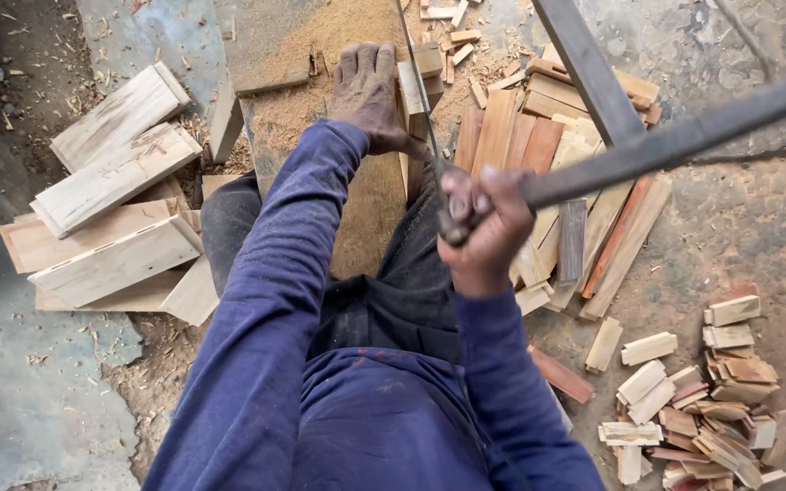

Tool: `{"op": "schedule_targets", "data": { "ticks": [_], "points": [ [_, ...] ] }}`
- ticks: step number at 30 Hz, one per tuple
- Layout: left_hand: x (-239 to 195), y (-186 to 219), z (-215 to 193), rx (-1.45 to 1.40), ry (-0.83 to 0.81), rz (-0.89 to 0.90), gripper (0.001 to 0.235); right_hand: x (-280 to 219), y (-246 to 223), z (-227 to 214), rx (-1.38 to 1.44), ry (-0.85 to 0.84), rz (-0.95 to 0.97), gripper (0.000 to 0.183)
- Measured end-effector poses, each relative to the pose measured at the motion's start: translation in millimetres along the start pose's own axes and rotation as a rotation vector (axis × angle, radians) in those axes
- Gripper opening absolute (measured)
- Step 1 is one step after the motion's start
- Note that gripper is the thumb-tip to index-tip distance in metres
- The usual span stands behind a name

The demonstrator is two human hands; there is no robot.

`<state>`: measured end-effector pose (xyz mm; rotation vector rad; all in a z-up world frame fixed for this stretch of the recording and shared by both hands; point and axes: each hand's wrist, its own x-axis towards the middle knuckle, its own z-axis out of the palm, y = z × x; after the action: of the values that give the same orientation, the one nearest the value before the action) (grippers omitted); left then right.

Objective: The person sits on the ground and uses a bow saw to cut a small piece of wood held between their legs. They repeatedly saw through the wood, pause to reposition it, and continue cutting until the piece is separated.

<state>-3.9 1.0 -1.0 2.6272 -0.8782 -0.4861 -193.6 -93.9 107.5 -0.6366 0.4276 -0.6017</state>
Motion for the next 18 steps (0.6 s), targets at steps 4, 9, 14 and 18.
{"op": "schedule_targets", "data": {
  "ticks": [4, 9, 14, 18],
  "points": [
    [1.8, -0.2, 2.9, 0.023, -0.035, -0.016, 0.162, -74.5, -51.7, -15.0, 0.040, 0.010, 0.026, 0.026],
    [2.2, 1.3, -1.5, -0.016, -0.007, 0.009, 0.166, -104.5, -71.0, -29.1, 0.003, 0.001, 0.020, 0.021],
    [-1.7, 1.4, -3.4, -0.021, -0.003, 0.006, 0.164, -16.6, -6.3, -13.2, 0.021, -0.020, 0.006, 0.024],
    [-0.7, -1.0, 2.6, -0.053, -0.013, -0.006, 0.158, -7.8, -1.2, -6.0, -0.010, 0.073, 0.031, 0.020]
  ]
}}
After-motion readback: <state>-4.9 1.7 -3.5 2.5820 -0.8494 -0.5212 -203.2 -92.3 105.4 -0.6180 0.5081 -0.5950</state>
